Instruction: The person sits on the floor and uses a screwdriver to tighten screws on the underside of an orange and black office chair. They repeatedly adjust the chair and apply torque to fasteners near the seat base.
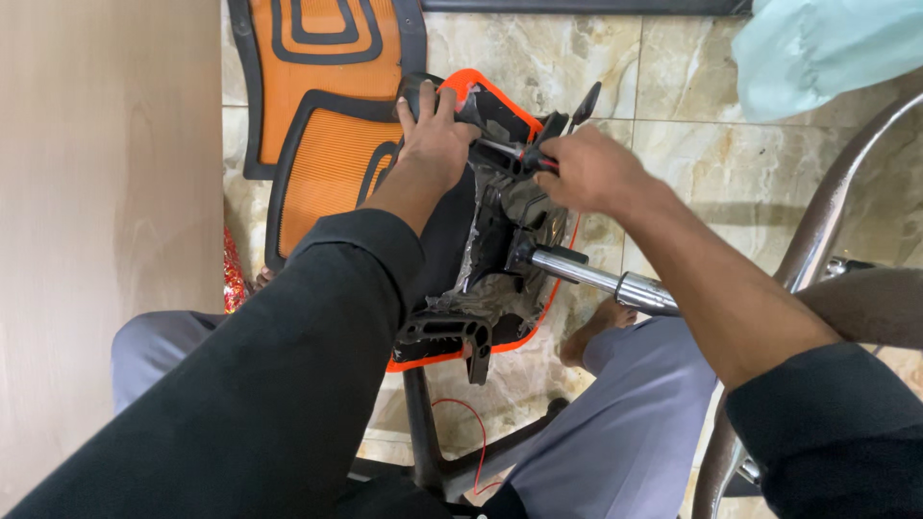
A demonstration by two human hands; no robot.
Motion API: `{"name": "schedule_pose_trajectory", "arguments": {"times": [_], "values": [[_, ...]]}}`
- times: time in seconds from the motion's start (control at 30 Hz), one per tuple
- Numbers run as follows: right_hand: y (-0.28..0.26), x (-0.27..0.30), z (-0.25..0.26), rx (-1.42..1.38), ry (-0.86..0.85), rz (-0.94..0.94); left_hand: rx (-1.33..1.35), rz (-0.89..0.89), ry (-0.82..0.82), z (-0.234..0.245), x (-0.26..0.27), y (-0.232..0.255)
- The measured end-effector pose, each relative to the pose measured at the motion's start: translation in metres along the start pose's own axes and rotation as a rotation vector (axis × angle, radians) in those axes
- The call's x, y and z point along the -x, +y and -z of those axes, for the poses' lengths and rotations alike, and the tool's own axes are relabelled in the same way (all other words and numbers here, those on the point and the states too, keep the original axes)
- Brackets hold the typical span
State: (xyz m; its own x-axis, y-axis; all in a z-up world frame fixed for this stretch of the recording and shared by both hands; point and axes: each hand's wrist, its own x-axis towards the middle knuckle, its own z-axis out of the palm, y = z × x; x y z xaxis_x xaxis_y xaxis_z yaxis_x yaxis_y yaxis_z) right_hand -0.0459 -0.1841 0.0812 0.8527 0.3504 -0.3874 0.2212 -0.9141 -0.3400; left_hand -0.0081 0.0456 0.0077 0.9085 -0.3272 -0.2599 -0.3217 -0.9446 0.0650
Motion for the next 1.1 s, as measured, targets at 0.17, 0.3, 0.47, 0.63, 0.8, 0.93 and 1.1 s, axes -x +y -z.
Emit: {"name": "schedule_pose_trajectory", "arguments": {"times": [0.17,0.3,0.47,0.63,0.8,0.93,1.1], "values": [[0.003,-0.009,0.025,-0.433,-0.146,-0.249,0.046,-0.026,0.005,0.005,0.004,-0.005],[0.022,-0.007,0.031,-0.853,-0.250,-0.303,0.066,-0.019,0.007,0.004,0.002,-0.001],[0.029,-0.033,0.040,-0.628,-0.298,-0.249,0.105,-0.025,0.124,-0.005,-0.001,-0.007],[0.020,-0.042,0.032,-0.177,-0.082,0.112,0.151,-0.007,0.118,-0.009,0.008,-0.019],[0.005,-0.029,-0.003,-0.072,0.114,0.169,0.160,0.050,0.064,0.001,-0.003,-0.023],[0.003,-0.014,-0.001,-0.580,-0.037,-0.148,0.099,0.018,0.085,-0.006,0.001,-0.018],[0.008,-0.015,0.031,-1.050,-0.203,-0.429,0.044,0.014,0.010,0.000,0.006,-0.017]]}}
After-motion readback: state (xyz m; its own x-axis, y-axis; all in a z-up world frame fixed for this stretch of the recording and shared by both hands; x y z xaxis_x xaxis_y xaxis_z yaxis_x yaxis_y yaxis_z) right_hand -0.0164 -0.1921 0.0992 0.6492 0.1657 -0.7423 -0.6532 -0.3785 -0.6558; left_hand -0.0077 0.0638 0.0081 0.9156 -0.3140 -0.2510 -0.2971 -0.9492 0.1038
